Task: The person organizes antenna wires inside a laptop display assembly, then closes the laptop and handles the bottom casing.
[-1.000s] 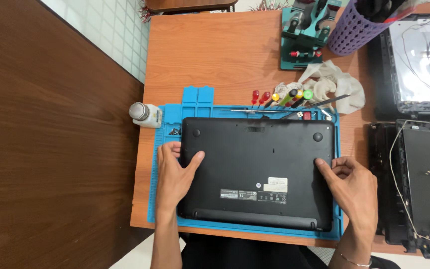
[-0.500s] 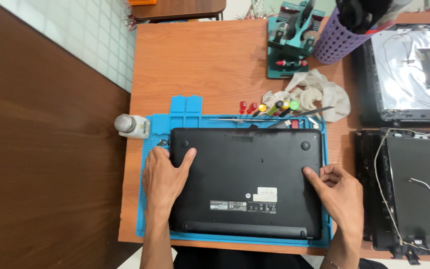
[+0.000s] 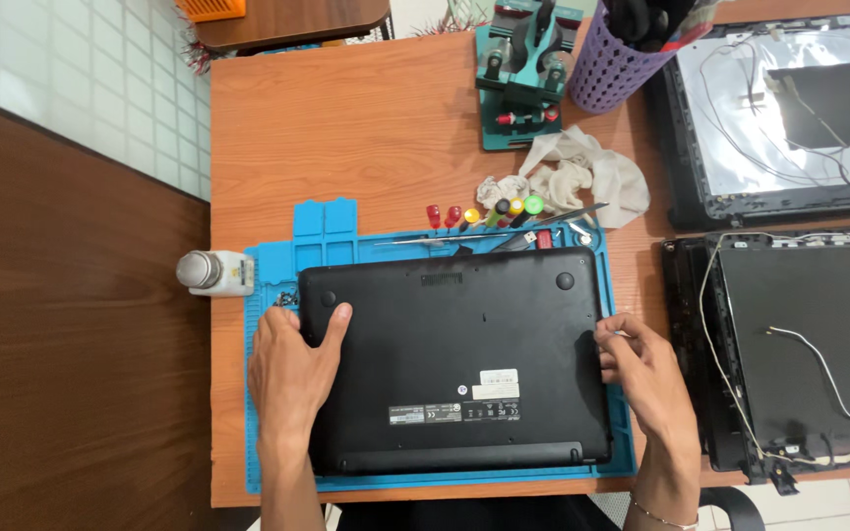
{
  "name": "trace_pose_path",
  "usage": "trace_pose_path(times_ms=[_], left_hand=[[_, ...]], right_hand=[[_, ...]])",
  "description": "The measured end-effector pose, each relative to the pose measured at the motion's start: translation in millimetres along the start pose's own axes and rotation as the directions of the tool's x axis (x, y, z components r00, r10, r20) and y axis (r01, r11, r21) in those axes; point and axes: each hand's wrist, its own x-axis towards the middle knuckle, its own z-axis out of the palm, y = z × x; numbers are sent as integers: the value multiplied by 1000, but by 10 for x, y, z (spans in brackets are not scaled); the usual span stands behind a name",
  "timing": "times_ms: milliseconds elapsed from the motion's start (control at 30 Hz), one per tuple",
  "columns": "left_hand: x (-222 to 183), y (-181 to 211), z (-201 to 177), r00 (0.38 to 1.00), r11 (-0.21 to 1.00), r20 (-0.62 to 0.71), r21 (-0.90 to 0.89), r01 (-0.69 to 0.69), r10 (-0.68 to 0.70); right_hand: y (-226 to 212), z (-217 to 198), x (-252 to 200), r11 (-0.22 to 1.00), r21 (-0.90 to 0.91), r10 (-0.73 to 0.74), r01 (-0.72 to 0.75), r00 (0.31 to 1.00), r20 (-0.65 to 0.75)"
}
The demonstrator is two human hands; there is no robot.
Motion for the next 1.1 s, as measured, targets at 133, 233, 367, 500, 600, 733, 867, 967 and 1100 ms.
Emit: trace_pose_path(times_ms=[133,233,367,500,600,733,867,967,1100], left_hand=[[-20,-20,-2,999,1000,-28,11,-22,22],[-50,-40,-11,999,999,-36,2,-36,36],[-138,-73,-59,1000,998,-11,-62,-8,8],[-310,-83,-43,953,965,-160,-15,-262,257],[-453,-32,11,909,921,-150,41,-387,389],[-666,61,79,777,776,-1,-37,-629,630],[-900,167,256,579,581,60,-138,-802,813],[-1021,245,405,481,493,107,-210,-845,870],[-1097,274,539,403,426,140,-226,-876,904]], right_hand=[[27,-83,5,994,105,-2,-8,996,93],[-6,-109,8,994,107,13,-24,994,104],[-122,-47,-61,992,-116,-47,53,997,57],[-311,53,-133,953,-270,-131,136,991,37],[-465,124,-247,907,-379,-197,183,980,2],[-644,158,-362,881,-457,-159,120,986,-47],[-623,120,-424,890,-443,-147,112,988,-47],[-496,48,-468,924,-362,-148,128,989,-28],[-285,-54,-596,926,-356,-138,125,990,-9]])
